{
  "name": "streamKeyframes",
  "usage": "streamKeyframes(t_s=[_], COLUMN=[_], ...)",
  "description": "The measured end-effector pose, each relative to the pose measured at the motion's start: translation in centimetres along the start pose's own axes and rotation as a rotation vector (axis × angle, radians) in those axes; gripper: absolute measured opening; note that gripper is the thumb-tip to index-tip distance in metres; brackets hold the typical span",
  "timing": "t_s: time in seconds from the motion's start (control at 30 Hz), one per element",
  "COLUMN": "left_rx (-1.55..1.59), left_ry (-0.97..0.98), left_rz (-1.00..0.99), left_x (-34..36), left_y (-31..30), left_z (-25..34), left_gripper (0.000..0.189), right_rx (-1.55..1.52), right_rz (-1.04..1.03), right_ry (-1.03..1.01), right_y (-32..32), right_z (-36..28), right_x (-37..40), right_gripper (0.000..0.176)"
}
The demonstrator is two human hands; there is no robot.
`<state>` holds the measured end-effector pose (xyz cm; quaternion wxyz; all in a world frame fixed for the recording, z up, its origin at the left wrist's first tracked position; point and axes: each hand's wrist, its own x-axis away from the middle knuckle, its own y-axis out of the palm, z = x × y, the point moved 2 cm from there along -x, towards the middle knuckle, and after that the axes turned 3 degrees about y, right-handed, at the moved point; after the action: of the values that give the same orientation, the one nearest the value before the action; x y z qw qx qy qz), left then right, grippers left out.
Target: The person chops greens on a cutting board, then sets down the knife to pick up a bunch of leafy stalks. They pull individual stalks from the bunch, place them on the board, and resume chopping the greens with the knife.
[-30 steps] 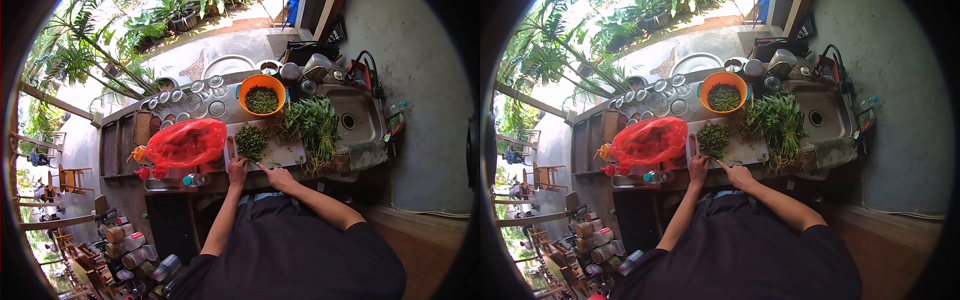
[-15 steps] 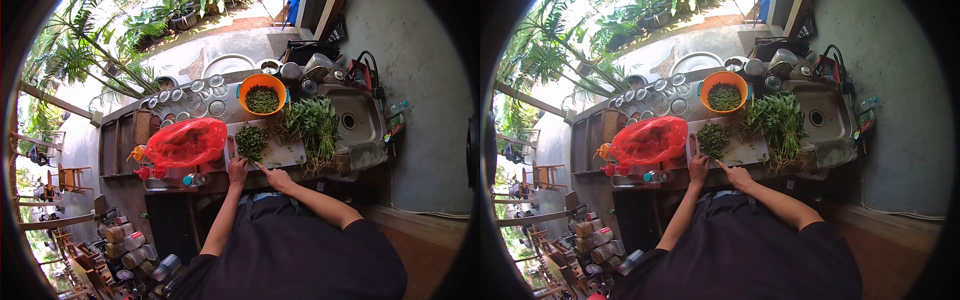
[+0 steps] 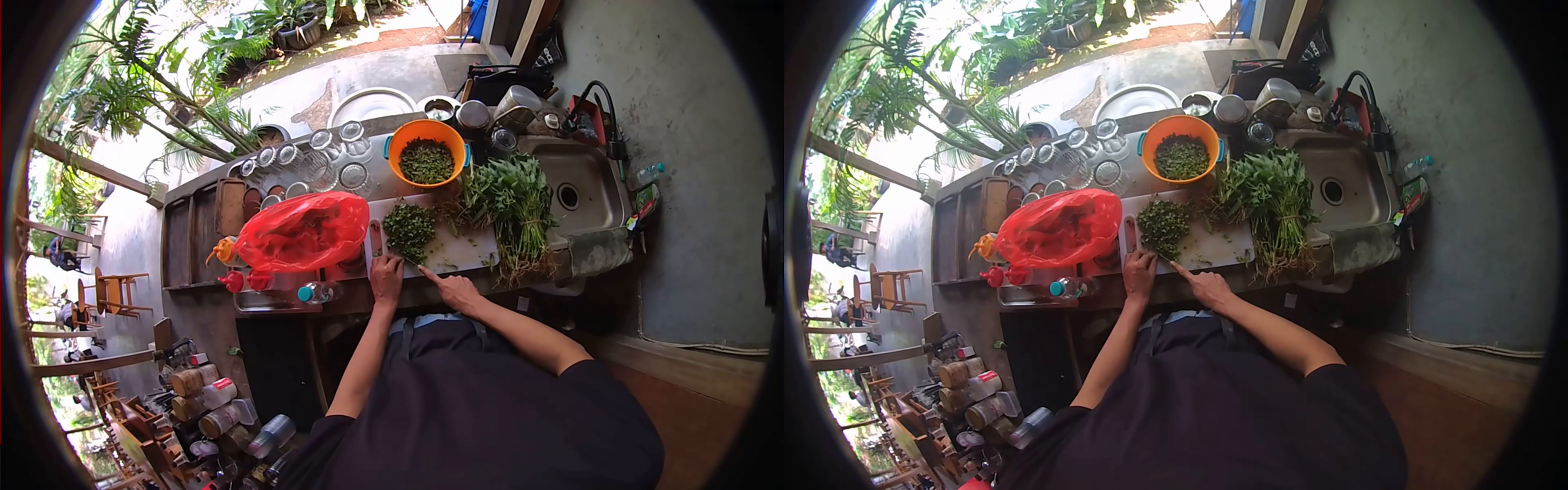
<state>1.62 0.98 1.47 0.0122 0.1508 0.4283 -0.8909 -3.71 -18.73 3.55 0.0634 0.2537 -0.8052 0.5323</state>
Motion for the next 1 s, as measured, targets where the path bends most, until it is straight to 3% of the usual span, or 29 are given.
streamKeyframes(t_s=[0.47, 1.0], left_rx=[-0.023, 0.046], left_ry=[0.046, -0.011], left_rz=[-0.044, -0.029], left_x=[-0.1, -0.1], left_y=[1.0, 1.2], left_z=[-0.3, -0.9], left_gripper=[0.01, 0.009], right_rx=[-0.032, -0.016], right_rz=[-0.04, -0.111], right_ry=[0.085, 0.089], right_y=[-2.9, -1.7], right_z=[-2.0, -1.5], right_x=[0.3, 0.1], right_gripper=[0.071, 0.081])
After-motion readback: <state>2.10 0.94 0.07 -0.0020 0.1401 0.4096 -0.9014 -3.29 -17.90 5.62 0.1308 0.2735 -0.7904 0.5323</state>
